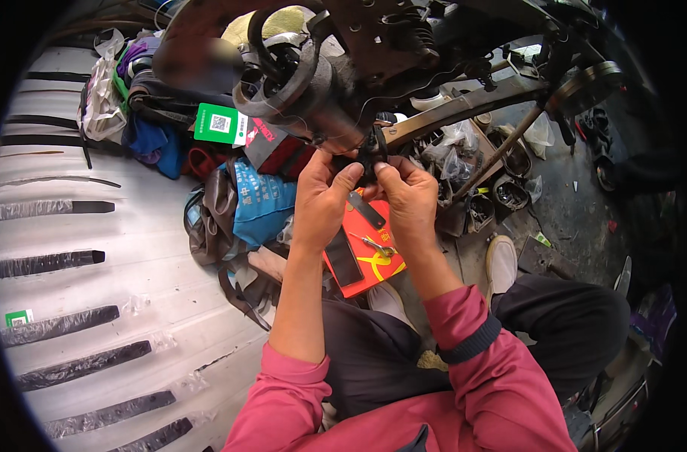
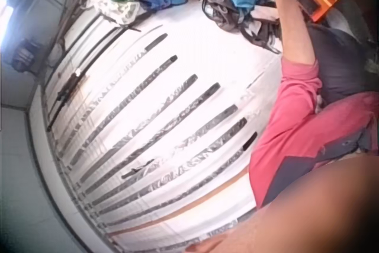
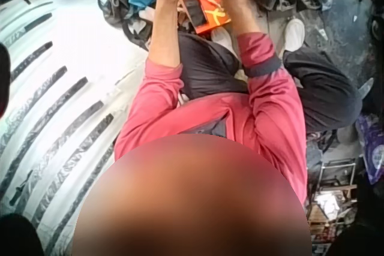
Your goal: The person uses a sewing machine to stitch a black bag, guiding the material under the needle and operating the machine with their right hand. They then inspect the stitched area and manipulate the bag by hand.
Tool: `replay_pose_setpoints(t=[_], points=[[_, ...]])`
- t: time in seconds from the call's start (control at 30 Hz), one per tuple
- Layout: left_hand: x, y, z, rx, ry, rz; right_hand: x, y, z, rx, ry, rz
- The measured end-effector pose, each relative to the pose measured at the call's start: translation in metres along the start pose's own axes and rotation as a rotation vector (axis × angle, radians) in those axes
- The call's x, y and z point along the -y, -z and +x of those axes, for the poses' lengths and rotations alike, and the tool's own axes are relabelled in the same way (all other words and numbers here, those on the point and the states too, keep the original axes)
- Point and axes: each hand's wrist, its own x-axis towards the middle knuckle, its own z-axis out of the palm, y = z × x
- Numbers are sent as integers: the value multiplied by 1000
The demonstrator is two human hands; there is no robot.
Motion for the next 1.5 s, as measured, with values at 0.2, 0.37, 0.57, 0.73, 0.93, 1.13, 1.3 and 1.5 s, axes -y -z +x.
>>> replay_pose_setpoints(t=[0.2,0.37,0.57,0.73,0.93,1.13,1.3,1.5], points=[[-3,0,-1,-5,39,-29,8,4,-3,44,-34,-7],[1,2,0,3,50,-37,10,6,1,42,-54,-75],[8,5,3,-3,107,-166,1,6,3,3,-105,94],[10,6,3,-3,120,-188,-3,4,1,-15,-42,111],[10,6,3,-2,131,-191,-4,11,1,142,-57,138],[12,5,3,4,129,-188,2,16,1,178,-78,115],[12,8,5,51,87,-161,7,13,-1,176,-18,-109],[9,3,3,-3,89,-148,10,17,4,183,-120,26]])
